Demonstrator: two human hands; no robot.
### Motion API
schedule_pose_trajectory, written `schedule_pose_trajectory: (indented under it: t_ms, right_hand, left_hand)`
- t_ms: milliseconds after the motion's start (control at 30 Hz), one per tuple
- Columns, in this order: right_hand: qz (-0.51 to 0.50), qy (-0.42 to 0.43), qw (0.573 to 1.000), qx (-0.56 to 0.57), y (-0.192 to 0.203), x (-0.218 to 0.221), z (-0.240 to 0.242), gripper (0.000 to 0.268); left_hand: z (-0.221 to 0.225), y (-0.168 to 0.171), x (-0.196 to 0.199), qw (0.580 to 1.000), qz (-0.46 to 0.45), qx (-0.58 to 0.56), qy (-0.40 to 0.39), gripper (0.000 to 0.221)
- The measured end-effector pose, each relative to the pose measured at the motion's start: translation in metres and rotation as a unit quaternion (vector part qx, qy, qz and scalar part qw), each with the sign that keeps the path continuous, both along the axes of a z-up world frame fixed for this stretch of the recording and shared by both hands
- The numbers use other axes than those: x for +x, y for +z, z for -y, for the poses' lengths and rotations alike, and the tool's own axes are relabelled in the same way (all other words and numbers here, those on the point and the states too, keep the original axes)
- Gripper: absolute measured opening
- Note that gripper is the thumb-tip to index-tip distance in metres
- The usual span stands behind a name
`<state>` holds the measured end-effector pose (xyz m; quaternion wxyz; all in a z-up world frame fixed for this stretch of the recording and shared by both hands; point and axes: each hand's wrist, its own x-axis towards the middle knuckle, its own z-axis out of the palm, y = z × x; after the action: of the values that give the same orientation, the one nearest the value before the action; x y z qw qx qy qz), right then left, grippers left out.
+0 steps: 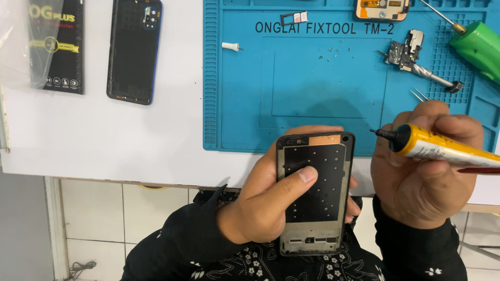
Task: The person applies adhesive from a tube to the edges of a mobile phone chassis, cleans the phone body using a brush and compressed air, and continues applying adhesive to the frame.
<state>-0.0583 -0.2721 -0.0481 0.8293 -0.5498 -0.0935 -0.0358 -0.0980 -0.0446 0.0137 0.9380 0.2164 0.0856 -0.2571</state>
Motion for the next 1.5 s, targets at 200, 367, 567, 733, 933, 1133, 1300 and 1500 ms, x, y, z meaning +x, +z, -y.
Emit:
schedule_pose_trajectory:
  t_ms: [200, 367, 567, 733, 933, 1133, 1300, 1500]
  right_hand:
    - [0.010, 0.015, 1.000, 0.006, 0.011, -0.004, -0.015, 0.026]
    - [0.033, -0.021, 0.997, -0.067, 0.009, -0.008, -0.012, 0.035]
    - [0.061, -0.037, 0.994, -0.083, 0.006, -0.007, -0.016, 0.038]
    - [0.046, -0.062, 0.994, -0.083, 0.005, -0.007, -0.020, 0.043]
    - [0.027, -0.077, 0.994, -0.073, 0.005, -0.008, -0.024, 0.049]
    - [0.028, -0.079, 0.994, -0.071, 0.004, -0.008, -0.023, 0.048]
    - [0.039, -0.082, 0.992, -0.084, 0.006, -0.009, -0.027, 0.046]
    - [0.051, -0.087, 0.990, -0.096, 0.005, -0.009, -0.027, 0.044]
  left_hand:
    - [0.000, 0.001, -0.002, 1.000, 0.009, 0.004, -0.010, 0.056]
    - [0.001, -0.001, -0.004, 0.997, 0.056, 0.044, 0.004, 0.054]
    - [0.001, -0.001, -0.003, 0.989, 0.117, 0.088, 0.007, 0.054]
    - [0.000, -0.002, -0.003, 0.983, 0.144, 0.117, 0.009, 0.053]
    - [-0.001, -0.001, -0.003, 0.983, 0.136, 0.121, 0.006, 0.051]
    - [-0.001, -0.003, -0.003, 0.983, 0.141, 0.117, 0.000, 0.050]
    - [0.001, -0.007, -0.004, 0.988, 0.134, 0.074, 0.010, 0.050]
    - [0.000, -0.006, -0.003, 0.994, 0.103, 0.045, -0.006, 0.052]
